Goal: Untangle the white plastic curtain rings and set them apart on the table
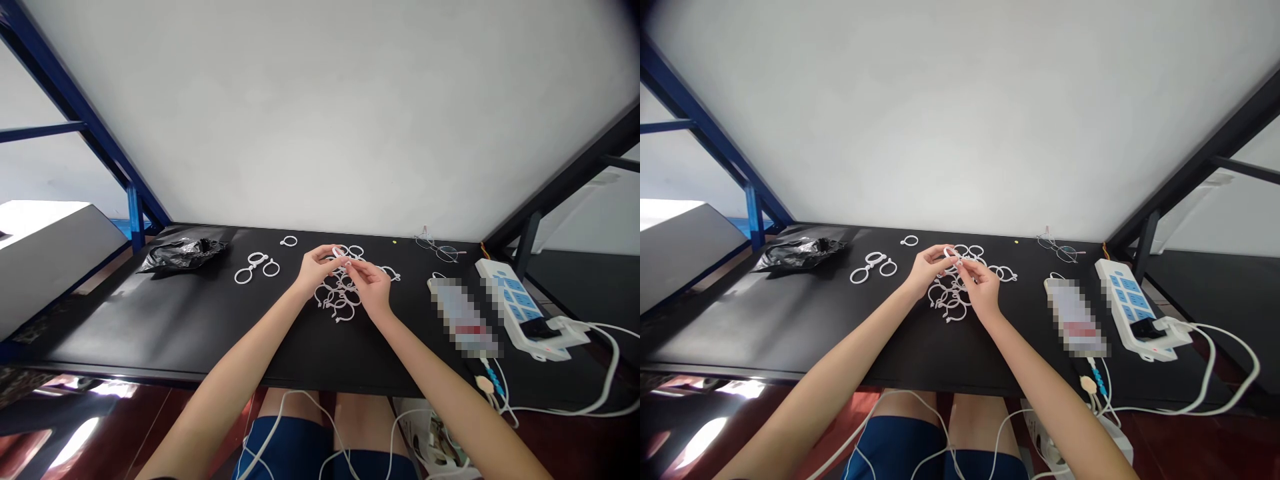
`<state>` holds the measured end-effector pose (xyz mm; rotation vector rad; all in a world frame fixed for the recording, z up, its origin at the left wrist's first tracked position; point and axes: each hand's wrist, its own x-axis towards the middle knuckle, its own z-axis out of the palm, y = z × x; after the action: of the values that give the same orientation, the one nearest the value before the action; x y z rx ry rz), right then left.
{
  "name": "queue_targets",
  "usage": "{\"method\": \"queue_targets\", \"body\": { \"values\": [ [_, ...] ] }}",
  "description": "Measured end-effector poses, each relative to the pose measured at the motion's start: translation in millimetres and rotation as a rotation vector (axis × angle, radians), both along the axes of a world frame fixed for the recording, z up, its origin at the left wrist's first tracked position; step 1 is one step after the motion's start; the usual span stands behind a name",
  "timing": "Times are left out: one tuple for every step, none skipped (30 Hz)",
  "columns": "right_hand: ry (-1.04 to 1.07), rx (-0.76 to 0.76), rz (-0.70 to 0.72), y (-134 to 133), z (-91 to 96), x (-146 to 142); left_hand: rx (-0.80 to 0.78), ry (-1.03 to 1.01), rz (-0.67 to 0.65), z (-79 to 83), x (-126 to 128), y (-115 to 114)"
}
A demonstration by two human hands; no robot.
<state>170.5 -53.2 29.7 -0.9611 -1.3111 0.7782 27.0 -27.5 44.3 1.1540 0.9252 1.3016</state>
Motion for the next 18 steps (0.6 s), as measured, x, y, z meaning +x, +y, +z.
{"method": "queue_targets", "body": {
  "values": [
    [0.035,-0.043,0.029,1.0,1.1,0.5,0.001,0.001,0.005,-0.4,-0.2,0.3],
    [0.069,-0.088,0.056,2.2,1.9,1.1,0.000,0.003,0.008,-0.7,-0.4,0.5],
    [0.100,-0.133,0.078,3.6,2.5,1.9,-0.001,0.004,0.010,-0.9,-0.6,0.6],
    [0.131,-0.173,0.093,5.0,2.8,2.6,-0.004,0.004,0.012,-1.0,-0.6,0.7],
    [0.162,-0.206,0.105,6.4,2.8,3.4,-0.007,0.006,0.014,-0.9,-0.6,0.6],
    [0.194,-0.233,0.116,7.6,2.7,4.1,-0.010,0.007,0.017,-0.6,-0.5,0.4],
    [0.222,-0.253,0.126,8.5,2.4,4.6,-0.012,0.006,0.022,-0.3,-0.4,0.1],
    [0.246,-0.266,0.135,9.1,2.1,5.1,-0.012,0.003,0.026,0.1,-0.2,-0.2],
    [0.264,-0.272,0.142,9.4,1.9,5.3,-0.013,-0.002,0.028,0.4,-0.1,-0.4],
    [0.273,-0.275,0.147,9.4,1.7,5.5,-0.013,-0.009,0.030,0.6,0.0,-0.5],
    [0.276,-0.275,0.150,9.1,1.6,5.6,-0.014,-0.017,0.029,0.8,0.1,-0.6],
    [0.274,-0.274,0.151,8.7,1.6,5.6,-0.014,-0.026,0.029,0.8,0.1,-0.5],
    [0.271,-0.274,0.153,8.3,1.6,5.5,-0.015,-0.034,0.028,0.6,0.1,-0.3],
    [0.268,-0.274,0.155,7.8,1.6,5.4,-0.016,-0.041,0.029,0.4,0.0,-0.1],
    [0.264,-0.274,0.158,7.4,1.6,5.3,-0.018,-0.047,0.032,0.1,-0.1,0.3],
    [0.262,-0.274,0.161,7.0,1.6,5.2,-0.021,-0.050,0.035,-0.3,-0.1,0.6],
    [0.260,-0.273,0.165,6.7,1.6,5.1,-0.024,-0.051,0.040,-0.6,-0.2,1.0],
    [0.260,-0.273,0.168,6.5,1.7,5.0,-0.026,-0.049,0.045,-0.8,-0.2,1.2]
  ]
}}
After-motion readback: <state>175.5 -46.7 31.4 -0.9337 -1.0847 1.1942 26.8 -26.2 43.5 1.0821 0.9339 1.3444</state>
